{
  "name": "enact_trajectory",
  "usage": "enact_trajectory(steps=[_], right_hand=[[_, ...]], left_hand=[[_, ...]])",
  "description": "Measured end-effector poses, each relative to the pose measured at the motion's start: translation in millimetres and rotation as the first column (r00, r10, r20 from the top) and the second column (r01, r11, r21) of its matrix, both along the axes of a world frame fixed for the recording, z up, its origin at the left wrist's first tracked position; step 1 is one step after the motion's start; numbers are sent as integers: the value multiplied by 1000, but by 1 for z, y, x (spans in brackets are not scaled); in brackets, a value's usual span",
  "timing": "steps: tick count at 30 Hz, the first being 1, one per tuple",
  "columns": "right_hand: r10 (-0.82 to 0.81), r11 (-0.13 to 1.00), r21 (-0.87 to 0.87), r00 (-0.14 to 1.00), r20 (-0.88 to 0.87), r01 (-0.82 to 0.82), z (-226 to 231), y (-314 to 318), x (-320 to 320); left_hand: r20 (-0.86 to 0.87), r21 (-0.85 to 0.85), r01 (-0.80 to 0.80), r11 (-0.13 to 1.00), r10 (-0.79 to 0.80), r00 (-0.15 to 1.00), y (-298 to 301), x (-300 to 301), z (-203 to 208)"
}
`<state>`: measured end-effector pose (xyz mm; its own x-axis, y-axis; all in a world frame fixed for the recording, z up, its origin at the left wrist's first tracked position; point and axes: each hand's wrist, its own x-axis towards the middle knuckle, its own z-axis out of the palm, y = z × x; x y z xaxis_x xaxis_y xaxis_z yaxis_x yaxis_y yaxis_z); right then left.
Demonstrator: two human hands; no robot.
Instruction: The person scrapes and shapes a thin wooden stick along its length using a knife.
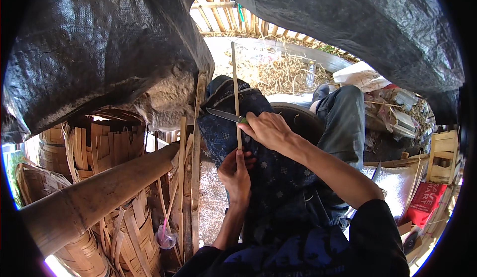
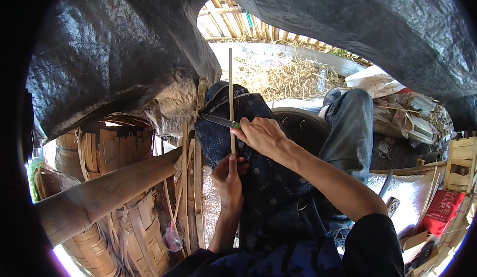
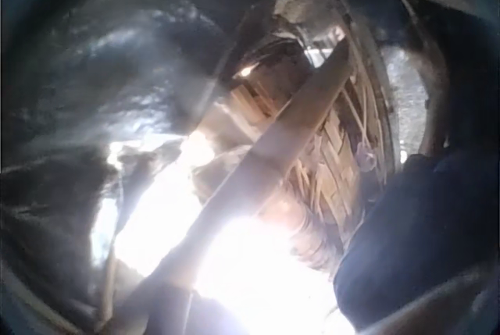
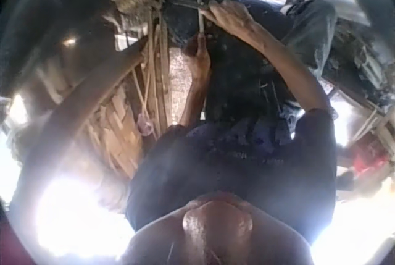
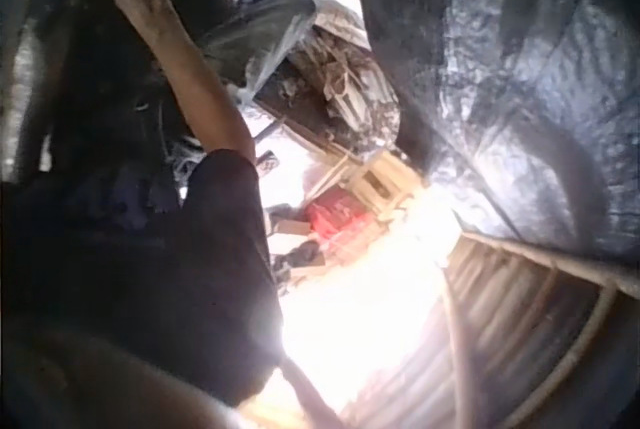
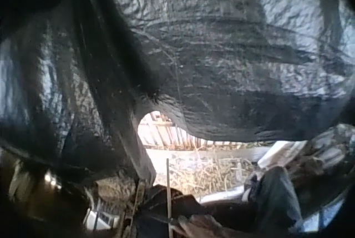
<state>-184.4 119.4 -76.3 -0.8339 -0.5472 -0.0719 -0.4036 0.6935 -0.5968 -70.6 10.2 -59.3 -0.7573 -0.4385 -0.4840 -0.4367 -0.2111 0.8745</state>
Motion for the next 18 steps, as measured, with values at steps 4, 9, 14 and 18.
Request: enact_trajectory(steps=[4,9,14,18], right_hand=[[-21,997,-70,1000,-21,19,8,14,15],[-16,999,-31,999,45,17,17,29,43],[-124,992,28,992,-32,125,7,19,28],[-86,996,34,996,11,85,-2,15,19]], left_hand=[[-23,41,-30,999,31,999,3,1,-1],[3,20,-29,999,29,1000,2,-1,6],[14,-36,-4,999,4,1000,5,0,8],[35,-35,-12,999,13,999,2,-1,7]])
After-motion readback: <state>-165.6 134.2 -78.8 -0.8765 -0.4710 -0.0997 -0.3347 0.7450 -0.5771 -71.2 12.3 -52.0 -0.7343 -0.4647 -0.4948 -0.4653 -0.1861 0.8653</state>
